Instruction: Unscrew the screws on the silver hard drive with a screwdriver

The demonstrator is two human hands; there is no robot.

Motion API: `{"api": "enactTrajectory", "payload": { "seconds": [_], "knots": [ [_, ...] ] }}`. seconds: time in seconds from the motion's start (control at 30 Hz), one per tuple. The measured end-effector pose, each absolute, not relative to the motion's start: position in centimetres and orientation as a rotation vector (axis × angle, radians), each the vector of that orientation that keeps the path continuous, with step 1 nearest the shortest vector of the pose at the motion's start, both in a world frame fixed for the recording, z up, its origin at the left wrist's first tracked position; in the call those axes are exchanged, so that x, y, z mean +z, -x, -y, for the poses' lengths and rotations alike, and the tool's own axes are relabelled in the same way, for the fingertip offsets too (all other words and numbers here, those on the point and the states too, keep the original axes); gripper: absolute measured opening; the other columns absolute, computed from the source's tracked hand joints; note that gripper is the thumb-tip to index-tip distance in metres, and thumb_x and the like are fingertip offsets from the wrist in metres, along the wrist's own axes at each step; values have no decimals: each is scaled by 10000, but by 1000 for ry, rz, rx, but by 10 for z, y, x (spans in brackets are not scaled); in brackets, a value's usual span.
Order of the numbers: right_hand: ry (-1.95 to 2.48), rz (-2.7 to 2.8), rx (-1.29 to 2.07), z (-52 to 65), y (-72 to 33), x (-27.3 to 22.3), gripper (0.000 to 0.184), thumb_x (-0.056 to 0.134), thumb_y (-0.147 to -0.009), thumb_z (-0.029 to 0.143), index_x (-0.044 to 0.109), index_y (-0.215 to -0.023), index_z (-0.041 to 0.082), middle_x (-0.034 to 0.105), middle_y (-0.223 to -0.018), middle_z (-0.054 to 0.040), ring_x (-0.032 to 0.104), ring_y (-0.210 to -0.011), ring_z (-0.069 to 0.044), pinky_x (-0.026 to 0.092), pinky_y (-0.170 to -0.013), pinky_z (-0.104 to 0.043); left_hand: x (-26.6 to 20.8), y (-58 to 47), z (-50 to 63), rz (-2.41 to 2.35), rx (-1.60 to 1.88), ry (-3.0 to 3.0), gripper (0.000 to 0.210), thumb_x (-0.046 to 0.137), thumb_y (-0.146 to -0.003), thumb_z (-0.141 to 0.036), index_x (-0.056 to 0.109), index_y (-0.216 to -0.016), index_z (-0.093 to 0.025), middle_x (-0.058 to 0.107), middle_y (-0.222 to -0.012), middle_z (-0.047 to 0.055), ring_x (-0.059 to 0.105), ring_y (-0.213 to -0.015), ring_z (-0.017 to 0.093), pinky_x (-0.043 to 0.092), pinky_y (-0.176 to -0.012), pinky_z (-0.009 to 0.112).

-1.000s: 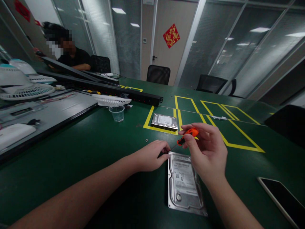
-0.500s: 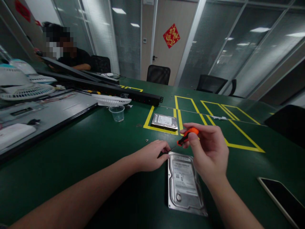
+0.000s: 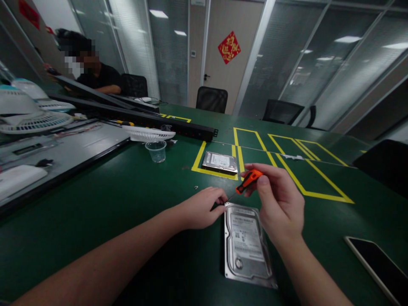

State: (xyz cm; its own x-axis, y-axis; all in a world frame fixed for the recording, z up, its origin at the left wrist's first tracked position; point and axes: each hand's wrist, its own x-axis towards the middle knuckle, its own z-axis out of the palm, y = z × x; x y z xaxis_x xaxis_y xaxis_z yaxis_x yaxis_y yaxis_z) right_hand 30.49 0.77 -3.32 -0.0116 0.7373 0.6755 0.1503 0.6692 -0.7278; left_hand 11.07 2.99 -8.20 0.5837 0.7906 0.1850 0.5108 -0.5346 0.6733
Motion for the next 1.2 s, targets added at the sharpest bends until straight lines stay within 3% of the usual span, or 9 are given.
{"api": "enactTrajectory", "payload": {
  "seconds": [0.17,0.37,0.57,0.7,0.9,1.07,1.2],
  "knots": [
    [759,1503,489,-7,-301,-31,188,708,-964,172,686,-1135,244,744,-1170,-85,746,-1025,-218,642,-640,-276,-81,-112,-30,-1036,649,-2243,110,642,-987,-219,657,-1084,-168,714,-1085,91,671,-1028,253,536,-912,388],
    [764,1541,470,-8,-302,-32,224,704,-968,168,718,-1170,261,750,-1102,-62,749,-986,-199,647,-630,-260,-83,-112,-31,-1034,642,-2258,111,645,-984,-219,651,-1084,-174,714,-1091,90,672,-1037,254,533,-916,387],
    [744,1555,567,-8,-305,-34,270,536,-1076,230,724,-1264,280,745,-1179,-66,729,-874,-168,622,-678,-323,-83,-111,-31,-1028,647,-2262,107,636,-984,-212,648,-1085,-177,710,-1078,83,665,-1033,255,528,-910,396],
    [770,1548,557,-8,-305,-32,248,557,-1066,229,724,-1248,256,743,-1142,-67,711,-805,-151,613,-685,-326,-82,-111,-31,-1028,649,-2261,100,637,-983,-213,650,-1076,-178,709,-1072,83,663,-1034,256,528,-913,398],
    [743,1496,530,-7,-301,-30,186,701,-970,175,669,-1138,247,744,-1169,-78,755,-1004,-210,636,-610,-264,-82,-111,-31,-1031,645,-2244,120,642,-983,-231,655,-1090,-179,714,-1097,91,670,-1043,260,540,-923,401],
    [748,1534,506,-7,-302,-33,230,686,-982,171,702,-1191,263,744,-1134,-62,753,-958,-193,633,-616,-267,-82,-112,-30,-1041,646,-2237,117,643,-985,-234,654,-1090,-184,715,-1098,91,670,-1048,257,538,-917,387],
    [743,1555,567,-7,-305,-34,255,561,-1063,222,723,-1253,277,747,-1186,-66,730,-862,-165,620,-652,-312,-83,-111,-31,-1022,654,-2251,112,637,-990,-234,651,-1086,-177,710,-1083,83,662,-1040,252,533,-913,387]
  ]
}}
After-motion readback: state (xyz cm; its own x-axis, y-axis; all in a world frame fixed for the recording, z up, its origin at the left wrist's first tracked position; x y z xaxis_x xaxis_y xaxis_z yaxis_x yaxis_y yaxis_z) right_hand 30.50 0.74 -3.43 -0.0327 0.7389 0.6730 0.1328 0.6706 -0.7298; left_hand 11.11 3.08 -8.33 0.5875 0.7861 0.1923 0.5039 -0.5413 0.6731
